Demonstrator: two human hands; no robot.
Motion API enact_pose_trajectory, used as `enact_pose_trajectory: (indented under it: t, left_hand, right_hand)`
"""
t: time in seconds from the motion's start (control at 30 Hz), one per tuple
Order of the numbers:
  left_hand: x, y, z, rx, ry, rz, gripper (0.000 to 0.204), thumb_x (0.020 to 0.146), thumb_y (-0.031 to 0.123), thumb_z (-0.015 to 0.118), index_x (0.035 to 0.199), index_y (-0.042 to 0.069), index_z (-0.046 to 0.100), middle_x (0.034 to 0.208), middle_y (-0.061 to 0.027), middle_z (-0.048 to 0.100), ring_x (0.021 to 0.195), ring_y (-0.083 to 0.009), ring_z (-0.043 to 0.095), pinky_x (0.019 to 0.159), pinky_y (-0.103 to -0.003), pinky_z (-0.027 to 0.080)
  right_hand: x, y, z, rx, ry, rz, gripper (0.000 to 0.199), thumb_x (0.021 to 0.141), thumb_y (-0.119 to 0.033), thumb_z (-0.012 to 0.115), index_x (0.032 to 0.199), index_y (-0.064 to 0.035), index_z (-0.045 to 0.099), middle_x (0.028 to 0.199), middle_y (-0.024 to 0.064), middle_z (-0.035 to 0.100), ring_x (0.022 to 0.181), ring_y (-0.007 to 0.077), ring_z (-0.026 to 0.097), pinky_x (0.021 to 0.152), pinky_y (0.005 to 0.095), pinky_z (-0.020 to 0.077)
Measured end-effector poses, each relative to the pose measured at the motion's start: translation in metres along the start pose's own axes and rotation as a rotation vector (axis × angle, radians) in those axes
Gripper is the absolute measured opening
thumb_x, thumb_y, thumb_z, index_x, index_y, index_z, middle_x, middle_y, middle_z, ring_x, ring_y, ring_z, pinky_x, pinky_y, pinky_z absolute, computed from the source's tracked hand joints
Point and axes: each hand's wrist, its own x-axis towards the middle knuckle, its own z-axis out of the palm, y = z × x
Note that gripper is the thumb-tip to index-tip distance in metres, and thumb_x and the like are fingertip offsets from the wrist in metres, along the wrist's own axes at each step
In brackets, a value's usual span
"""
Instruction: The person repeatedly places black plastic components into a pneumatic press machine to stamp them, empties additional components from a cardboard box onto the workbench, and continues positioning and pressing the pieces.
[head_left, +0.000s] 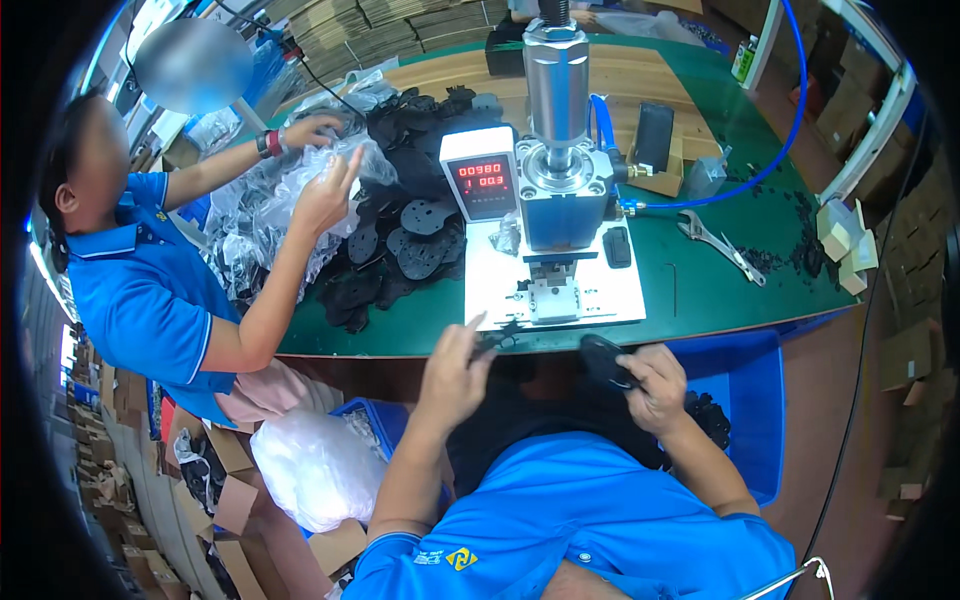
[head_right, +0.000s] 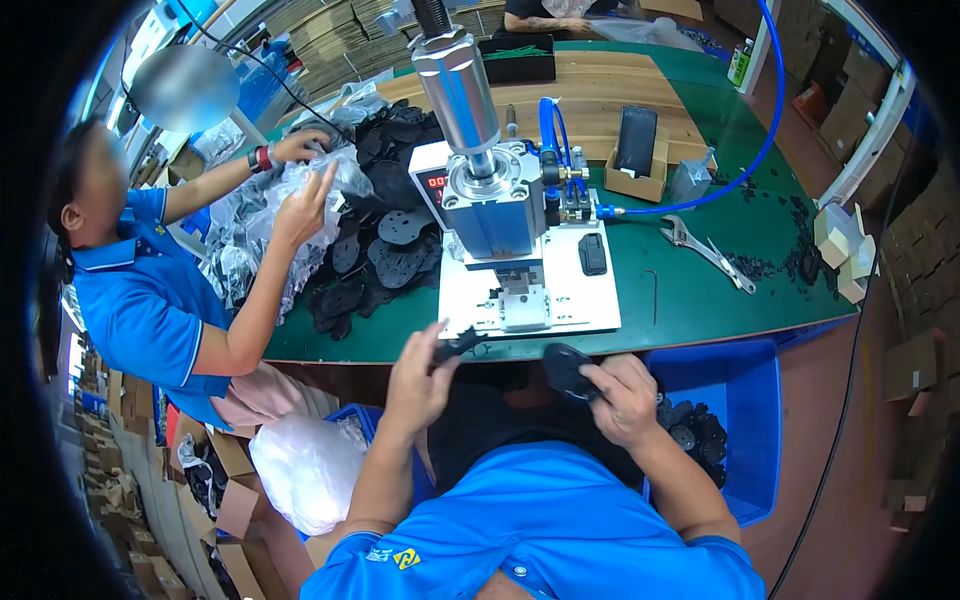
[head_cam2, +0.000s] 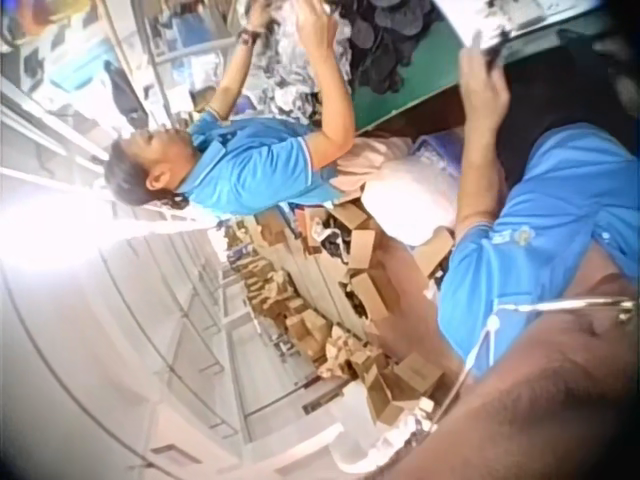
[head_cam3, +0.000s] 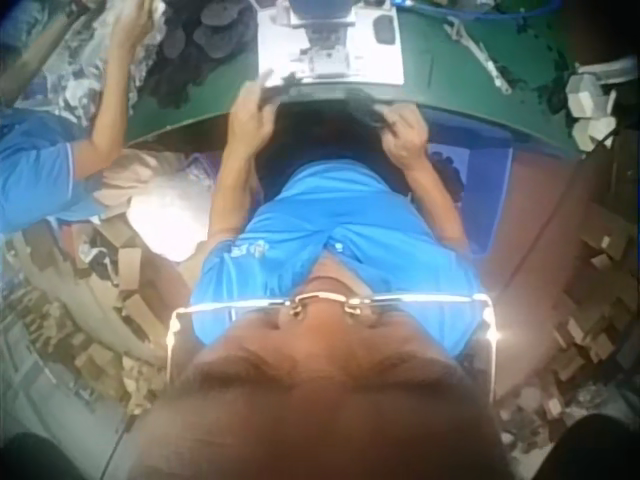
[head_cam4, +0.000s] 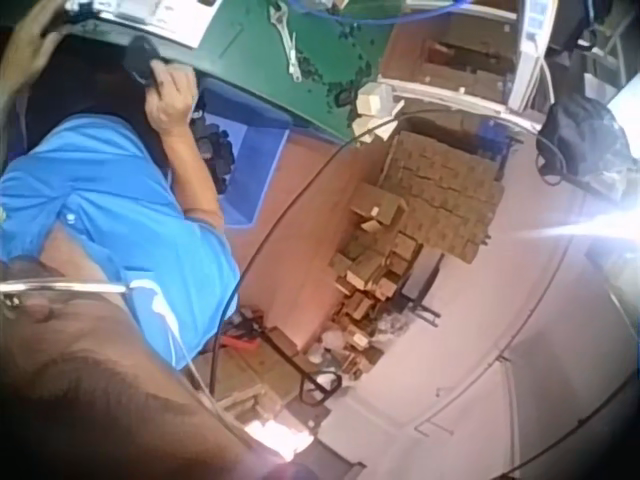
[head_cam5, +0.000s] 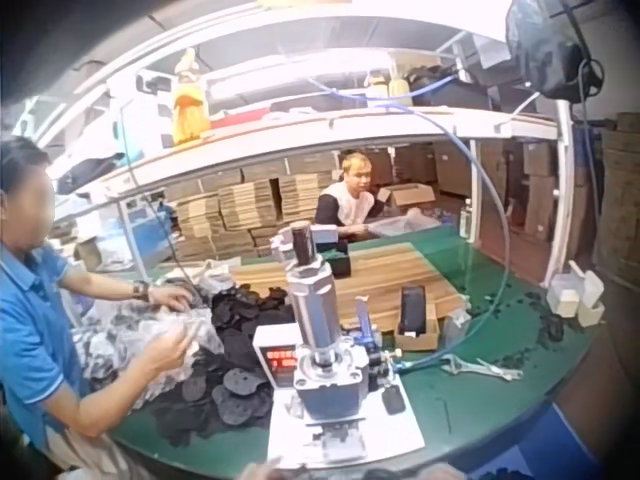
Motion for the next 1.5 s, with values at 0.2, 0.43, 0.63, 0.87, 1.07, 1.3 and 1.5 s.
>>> enact_pose_trajectory:
  t: [0.2, 0.43, 0.63, 0.87, 1.07, 1.3, 1.5]
  left_hand:
    - [0.034, -0.004, 0.053, 0.185, 0.175, 0.51, 0.036, 0.093, -0.003, 0.074, 0.129, 0.0, 0.077, 0.121, -0.0141, 0.075, 0.114, -0.0317, 0.074, 0.099, -0.039, 0.062]
    - [0.054, -0.01, 0.077, 0.314, 0.13, 0.54, 0.034, 0.095, 0.002, 0.074, 0.128, -0.001, 0.079, 0.13, -0.0147, 0.08, 0.127, -0.0334, 0.075, 0.107, -0.04, 0.061]
    - [0.051, -0.004, 0.072, 0.341, 0.067, 0.495, 0.036, 0.096, 0.003, 0.073, 0.131, 0.0, 0.078, 0.137, -0.0155, 0.08, 0.132, -0.0346, 0.074, 0.112, -0.043, 0.06]
    - [0.045, -0.001, 0.07, 0.338, 0.055, 0.419, 0.042, 0.094, 0.001, 0.071, 0.135, 0.001, 0.076, 0.14, -0.0147, 0.078, 0.133, -0.0359, 0.073, 0.116, -0.045, 0.058]
    - [0.04, -0.007, 0.084, 0.242, 0.069, 0.38, 0.045, 0.093, 0.002, 0.069, 0.138, 0.003, 0.073, 0.139, -0.0142, 0.07, 0.133, -0.0367, 0.068, 0.115, -0.046, 0.057]
    - [0.025, -0.012, 0.066, 0.216, 0.082, 0.363, 0.046, 0.093, 0.0, 0.071, 0.139, 0.003, 0.072, 0.147, -0.0157, 0.069, 0.134, -0.0366, 0.068, 0.117, -0.046, 0.054]
    - [0.021, -0.082, 0.017, 0.317, 0.344, 0.005, 0.054, 0.085, 0.001, 0.076, 0.139, -0.001, 0.07, 0.138, -0.0208, 0.073, 0.12, -0.039, 0.069, 0.108, -0.045, 0.057]
  right_hand:
    - [-0.125, 0.022, -0.077, -0.363, -0.139, 0.398, 0.023, 0.087, 0.002, 0.078, 0.11, -0.0007, 0.081, 0.096, 0.0145, 0.072, 0.081, 0.0341, 0.064, 0.078, 0.0421, 0.0547]
    - [-0.293, 0.066, -0.118, -0.719, -0.352, 0.795, 0.016, 0.097, -0.007, 0.075, 0.111, -0.0003, 0.079, 0.094, 0.0174, 0.071, 0.084, 0.0396, 0.069, 0.078, 0.0478, 0.0565]
    - [-0.246, 0.06, -0.09, -0.563, -0.287, 0.809, 0.018, 0.099, -0.007, 0.073, 0.115, -0.0001, 0.078, 0.096, 0.0178, 0.072, 0.082, 0.0404, 0.068, 0.078, 0.0487, 0.0564]
    - [-0.039, 0.023, -0.014, -0.071, -0.057, 0.34, 0.029, 0.093, 0.001, 0.076, 0.121, -0.0004, 0.08, 0.1, 0.014, 0.072, 0.087, 0.0324, 0.069, 0.084, 0.0407, 0.0566]
    - [0.055, 0.004, 0.039, -0.113, -0.079, -0.02, 0.038, 0.085, -0.002, 0.079, 0.124, -0.0026, 0.081, 0.112, 0.0145, 0.071, 0.099, 0.0332, 0.067, 0.093, 0.0424, 0.0544]
    - [0.041, 0.041, 0.078, -0.017, -0.176, -0.016, 0.048, 0.077, -0.007, 0.082, 0.125, -0.0048, 0.082, 0.117, 0.0144, 0.069, 0.102, 0.0329, 0.063, 0.097, 0.0428, 0.0515]
    - [0.038, 0.049, 0.088, 0.002, -0.073, -0.006, 0.045, 0.076, -0.008, 0.082, 0.121, -0.0047, 0.084, 0.112, 0.0133, 0.069, 0.098, 0.0314, 0.063, 0.095, 0.0417, 0.0512]
